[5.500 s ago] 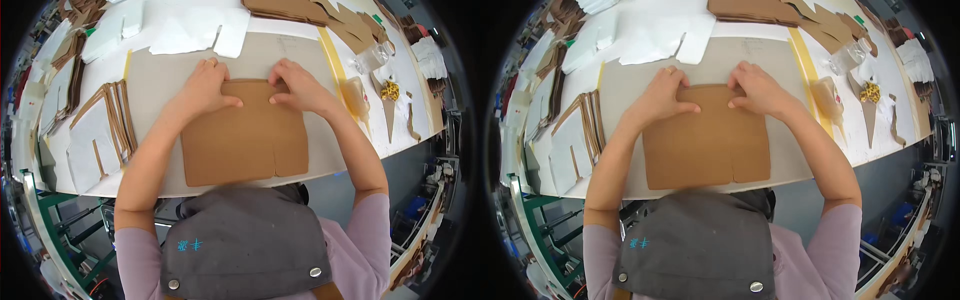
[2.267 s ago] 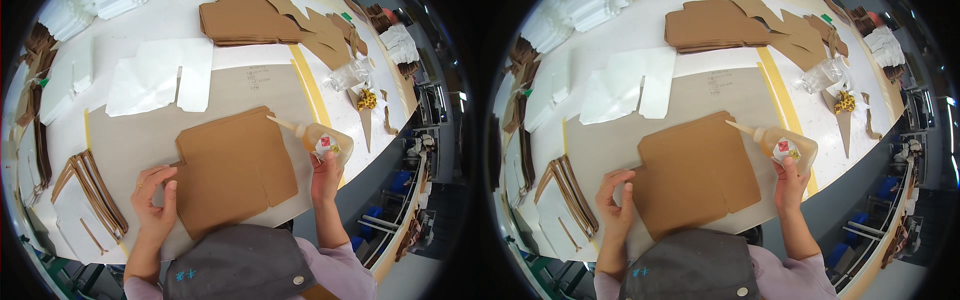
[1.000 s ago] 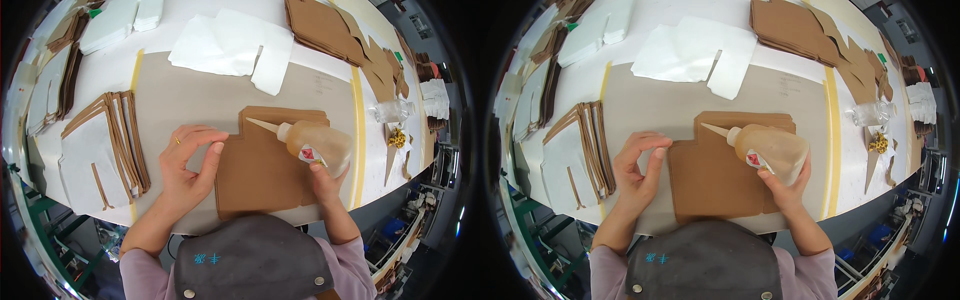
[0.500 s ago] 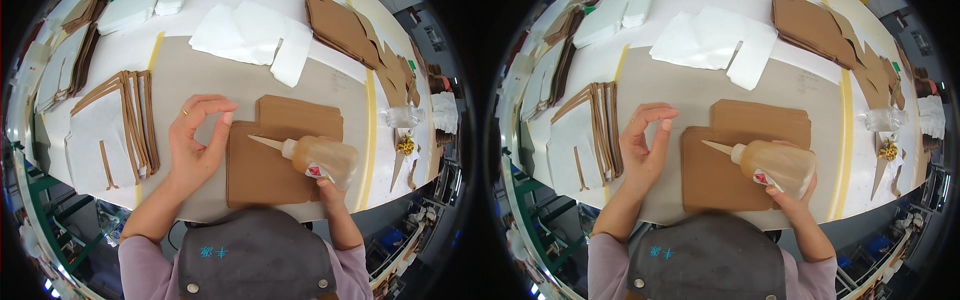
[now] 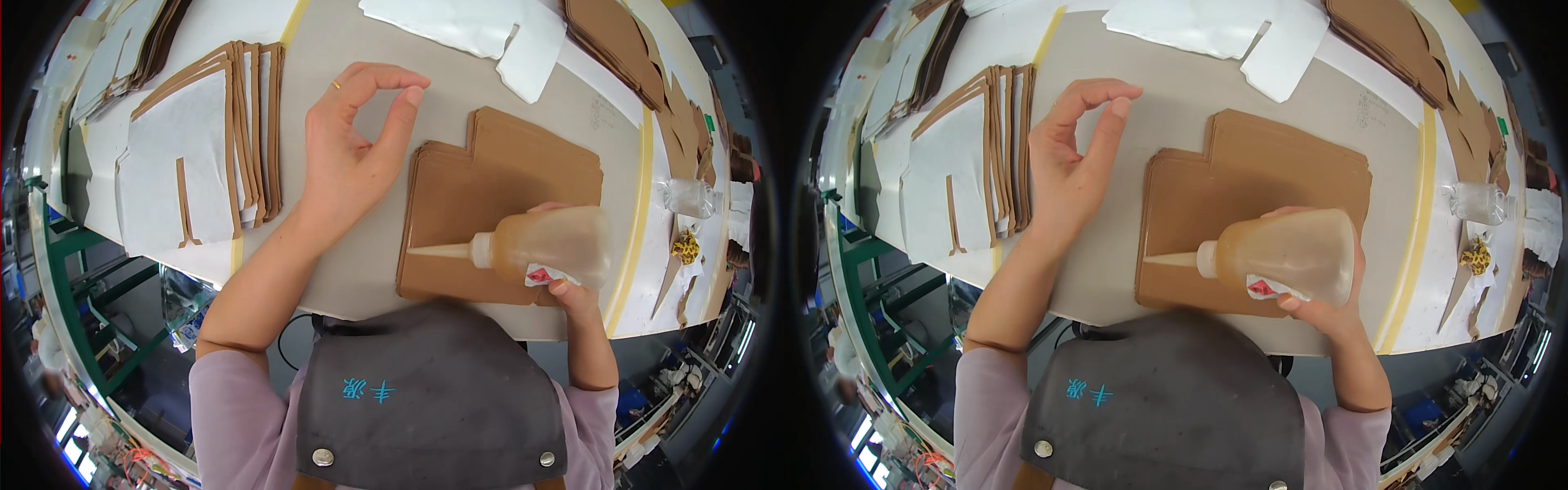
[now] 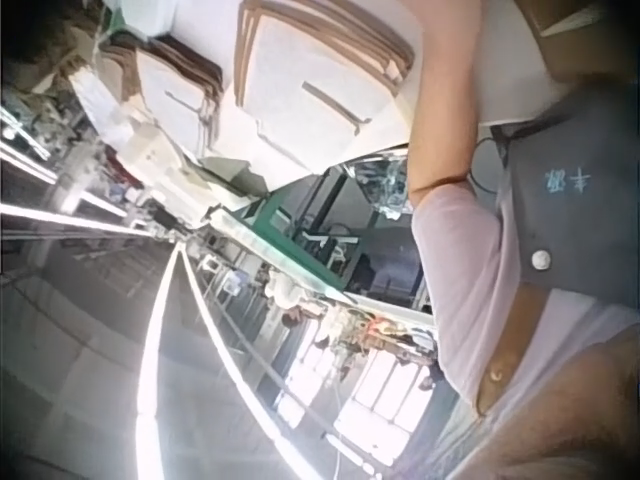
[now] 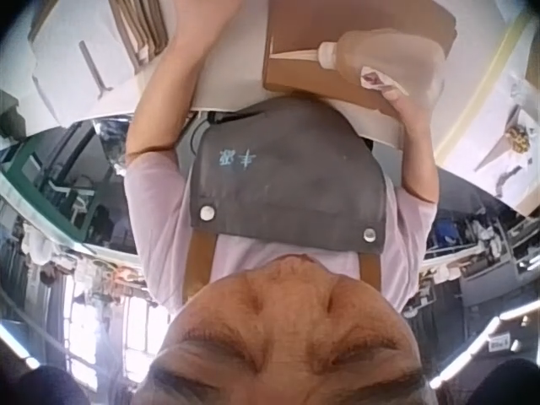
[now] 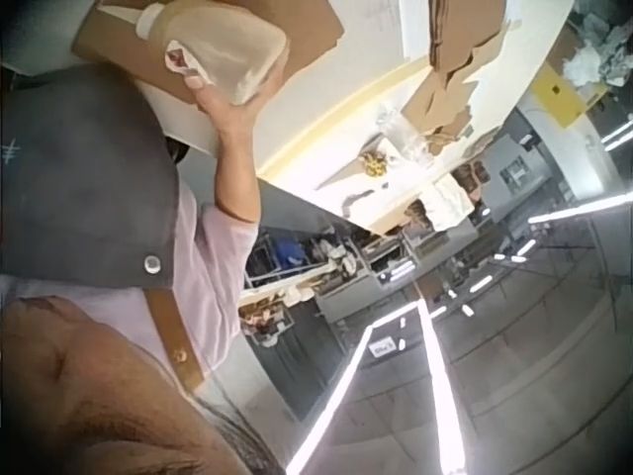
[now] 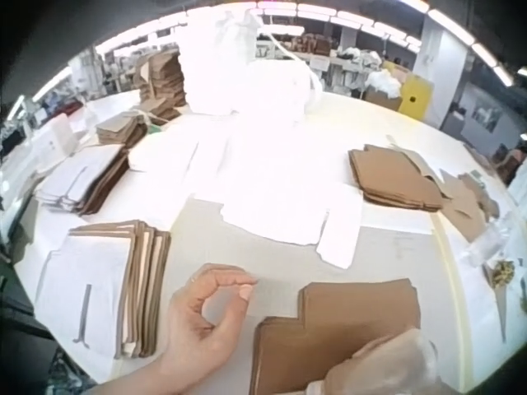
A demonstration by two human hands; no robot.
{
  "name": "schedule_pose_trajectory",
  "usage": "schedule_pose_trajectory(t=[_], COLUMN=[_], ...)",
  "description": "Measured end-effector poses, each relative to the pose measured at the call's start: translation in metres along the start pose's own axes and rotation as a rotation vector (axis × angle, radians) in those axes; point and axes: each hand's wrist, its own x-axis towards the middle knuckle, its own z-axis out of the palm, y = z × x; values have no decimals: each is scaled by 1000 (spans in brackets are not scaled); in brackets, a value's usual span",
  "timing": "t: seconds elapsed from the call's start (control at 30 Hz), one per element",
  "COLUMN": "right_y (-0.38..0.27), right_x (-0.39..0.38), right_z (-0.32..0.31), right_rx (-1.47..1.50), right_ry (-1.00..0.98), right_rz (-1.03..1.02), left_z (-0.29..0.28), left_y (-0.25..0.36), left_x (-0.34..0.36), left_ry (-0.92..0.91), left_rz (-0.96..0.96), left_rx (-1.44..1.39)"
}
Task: Applying glue to leather pieces and attaching a white lining.
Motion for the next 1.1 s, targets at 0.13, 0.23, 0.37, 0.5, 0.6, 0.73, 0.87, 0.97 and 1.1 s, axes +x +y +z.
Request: schedule_pose_trajectory(t=[0.13, 0.23, 0.37, 0.5, 0.6, 0.73, 0.87, 0.97, 1.1], right_y=[0, 10, -13, -10, -16, -9, -4, -8, -12], right_x=[-15, -43, 0, 9, 8, 19, 32, 35, 22], right_z=[-2, -6, -57, -137, -154, -162, -163, -161, -159], right_rx=[24, 141, 788, 499, 371, 48, 29, -22, -68], right_ry=[-133, 204, 500, 621, 605, 682, 707, 671, 644], right_rz=[48, 128, 11, -152, -186, -202, -158, -142, -125], left_z=[5, 10, 8, 9, 12, 14, 18, 19, 15], left_y=[-5, -8, -14, -14, -11, -5, -6, -8, -11], left_x=[1, 1, -5, -8, -8, -7, -5, -4, -5], left_ry=[-2, -16, -19, -53, -76, -86, -80, -88, -103], left_rz=[-15, 18, -67, -163, -196, -243, -262, -273, -294], left_rx=[21, 2, 74, 72, 109, 100, 100, 111, 108])
